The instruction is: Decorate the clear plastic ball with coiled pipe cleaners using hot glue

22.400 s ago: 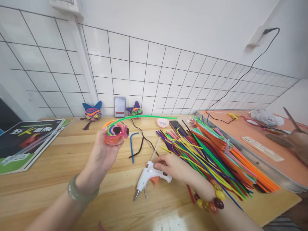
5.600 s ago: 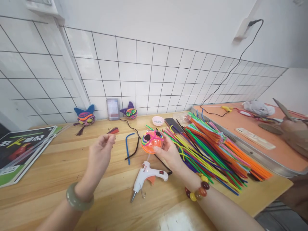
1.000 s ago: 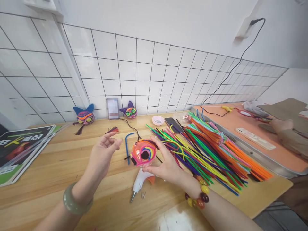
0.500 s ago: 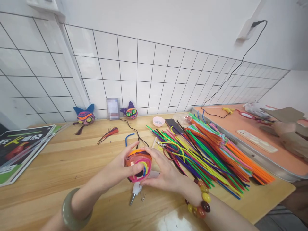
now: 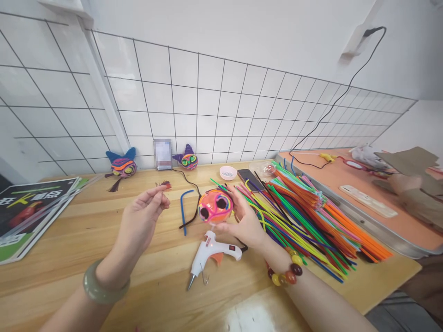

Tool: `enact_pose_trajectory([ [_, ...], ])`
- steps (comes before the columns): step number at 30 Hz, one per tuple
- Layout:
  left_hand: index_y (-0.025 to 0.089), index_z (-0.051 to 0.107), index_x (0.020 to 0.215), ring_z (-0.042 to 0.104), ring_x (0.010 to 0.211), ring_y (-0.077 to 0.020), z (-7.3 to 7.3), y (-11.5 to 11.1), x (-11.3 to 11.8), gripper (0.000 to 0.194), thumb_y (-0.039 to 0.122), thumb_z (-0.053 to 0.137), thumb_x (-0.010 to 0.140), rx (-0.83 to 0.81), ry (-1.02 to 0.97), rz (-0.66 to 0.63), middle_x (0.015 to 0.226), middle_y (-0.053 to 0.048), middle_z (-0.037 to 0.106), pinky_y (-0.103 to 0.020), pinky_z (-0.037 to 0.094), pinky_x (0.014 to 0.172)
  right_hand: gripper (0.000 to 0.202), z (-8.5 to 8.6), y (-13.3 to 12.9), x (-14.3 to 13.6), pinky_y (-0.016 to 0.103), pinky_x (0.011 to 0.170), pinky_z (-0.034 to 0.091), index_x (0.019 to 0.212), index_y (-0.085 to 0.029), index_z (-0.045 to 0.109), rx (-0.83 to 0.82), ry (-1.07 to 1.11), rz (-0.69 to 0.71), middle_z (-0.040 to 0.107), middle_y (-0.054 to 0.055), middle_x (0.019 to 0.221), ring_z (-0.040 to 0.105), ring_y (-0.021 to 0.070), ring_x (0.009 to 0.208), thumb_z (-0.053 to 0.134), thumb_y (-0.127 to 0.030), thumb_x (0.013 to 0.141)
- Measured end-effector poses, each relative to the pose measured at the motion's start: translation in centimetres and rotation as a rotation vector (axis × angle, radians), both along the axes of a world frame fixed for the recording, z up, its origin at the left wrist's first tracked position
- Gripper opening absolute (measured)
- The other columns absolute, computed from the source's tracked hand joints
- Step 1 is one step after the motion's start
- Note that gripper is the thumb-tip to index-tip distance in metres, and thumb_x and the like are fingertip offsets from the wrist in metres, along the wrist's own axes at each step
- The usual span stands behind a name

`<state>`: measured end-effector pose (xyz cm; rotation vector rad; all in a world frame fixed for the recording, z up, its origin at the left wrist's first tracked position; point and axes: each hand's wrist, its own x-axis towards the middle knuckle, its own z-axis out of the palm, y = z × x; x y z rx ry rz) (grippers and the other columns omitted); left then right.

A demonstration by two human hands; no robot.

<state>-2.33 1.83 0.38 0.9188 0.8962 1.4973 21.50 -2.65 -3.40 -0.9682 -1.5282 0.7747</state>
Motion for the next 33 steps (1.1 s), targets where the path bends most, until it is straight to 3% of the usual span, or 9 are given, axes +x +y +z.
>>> enact_pose_trajectory([
  [6, 0.015, 0.065, 0.104, 0.061, 0.091, -0.016, -0.1, -0.7, 0.7, 0.055, 0.033, 0.085, 0.057, -0.073, 0.189, -0.05, 0.093, -0.005, 0.068, -0.027, 0.046, 0.086, 0.098, -0.2, 0.5, -0.2, 0.047, 0.108, 0.038, 0.143, -0.025, 0.031, -0.043, 0.177, 0.081, 0.045, 0.013, 0.142, 0.044, 0.0281, 0.131, 0.085, -0.038, 0.062],
  [10, 0.026, 0.031, 0.143, 0.062, 0.104, -0.0262, 0.0, -2.3, 1.4, 0.086, 0.06, 0.066, 0.072, -0.243, 0.202, -0.525, 0.116, -0.012, 0.065, -0.04, 0.048, 0.086, 0.099, 0.3, -1.7, -1.4, 0.046, 0.112, 0.032, 0.145, -0.028, 0.029, -0.084, -0.115, 0.097, 0.039, 0.01, 0.148, 0.038, 0.0275, 0.136, 0.085, -0.033, 0.062],
  [14, 0.025, 0.031, 0.144, 0.055, 0.118, -0.0281, -0.2, -3.2, 1.6, 0.085, 0.045, 0.074, 0.072, -0.191, 0.345, -0.754, 0.131, -0.012, 0.059, -0.037, 0.044, 0.094, 0.095, 1.4, -3.2, -2.2, 0.043, 0.111, 0.035, 0.142, -0.028, 0.035, -0.011, -0.352, 0.156, 0.044, 0.009, 0.145, 0.042, 0.0276, 0.133, 0.085, -0.036, 0.062],
  [18, 0.024, 0.037, 0.14, 0.057, 0.115, -0.026, 0.0, -3.0, 1.5, 0.08, 0.039, 0.076, 0.071, -0.189, 0.372, -0.677, 0.129, -0.009, 0.061, -0.031, 0.046, 0.09, 0.091, 1.4, -1.6, -0.6, 0.037, 0.106, 0.041, 0.144, -0.026, 0.034, 0.03, -0.428, 0.158, 0.046, 0.007, 0.144, 0.047, 0.0236, 0.13, 0.08, -0.043, 0.068],
  [20, 0.025, 0.04, 0.139, 0.063, 0.104, -0.0241, 0.3, -2.7, 1.5, 0.077, 0.042, 0.074, 0.072, -0.212, 0.375, -0.558, 0.121, -0.008, 0.066, -0.028, 0.049, 0.08, 0.052, 0.7, 0.3, 1.4, 0.035, 0.099, 0.047, 0.135, -0.025, 0.048, 0.073, -0.488, -0.094, 0.059, 0.005, 0.132, 0.057, 0.0201, 0.12, 0.062, -0.039, 0.086],
  [22, 0.024, 0.047, 0.133, 0.066, 0.088, -0.0216, 0.5, -2.3, 1.5, 0.071, 0.044, 0.074, 0.071, -0.215, 0.353, -0.447, 0.109, -0.008, 0.07, -0.025, 0.049, 0.064, 0.033, -0.1, 2.3, 3.9, 0.042, 0.102, 0.043, 0.122, -0.02, 0.06, 0.066, -0.504, -0.281, 0.063, 0.01, 0.125, 0.055, 0.0236, 0.12, 0.05, -0.03, 0.092],
  [24, 0.02, 0.058, 0.119, 0.065, 0.075, -0.0181, 0.5, -1.7, 1.4, 0.057, 0.042, 0.075, 0.07, -0.199, 0.266, -0.369, 0.099, -0.007, 0.071, -0.022, 0.047, 0.054, 0.026, -0.9, 3.8, 6.3, 0.05, 0.1, 0.04, 0.106, -0.016, 0.069, 0.049, -0.537, -0.417, 0.068, 0.015, 0.114, 0.058, 0.0299, 0.115, 0.051, -0.023, 0.088],
  [27, 0.018, 0.065, 0.101, 0.063, 0.073, -0.0161, 0.4, -0.9, 1.0, 0.042, 0.037, 0.079, 0.066, -0.207, 0.144, -0.265, 0.09, -0.005, 0.07, -0.023, 0.051, 0.058, 0.02, -1.7, 5.1, 8.6, 0.05, 0.093, 0.044, 0.09, -0.016, 0.074, 0.012, -0.598, -0.508, 0.074, 0.014, 0.095, 0.064, 0.0313, 0.098, 0.056, -0.017, 0.081],
  [33, 0.019, 0.068, 0.094, 0.063, 0.077, -0.017, 0.9, -0.3, 0.4, 0.026, 0.033, 0.073, 0.073, -0.225, 0.01, -0.154, 0.09, -0.004, 0.069, -0.027, 0.055, 0.062, 0.02, -2.7, 5.6, 9.4, 0.04, 0.088, 0.049, 0.091, -0.018, 0.074, -0.016, -0.636, -0.541, 0.075, 0.01, 0.096, 0.067, 0.0263, 0.094, 0.057, -0.02, 0.082],
])
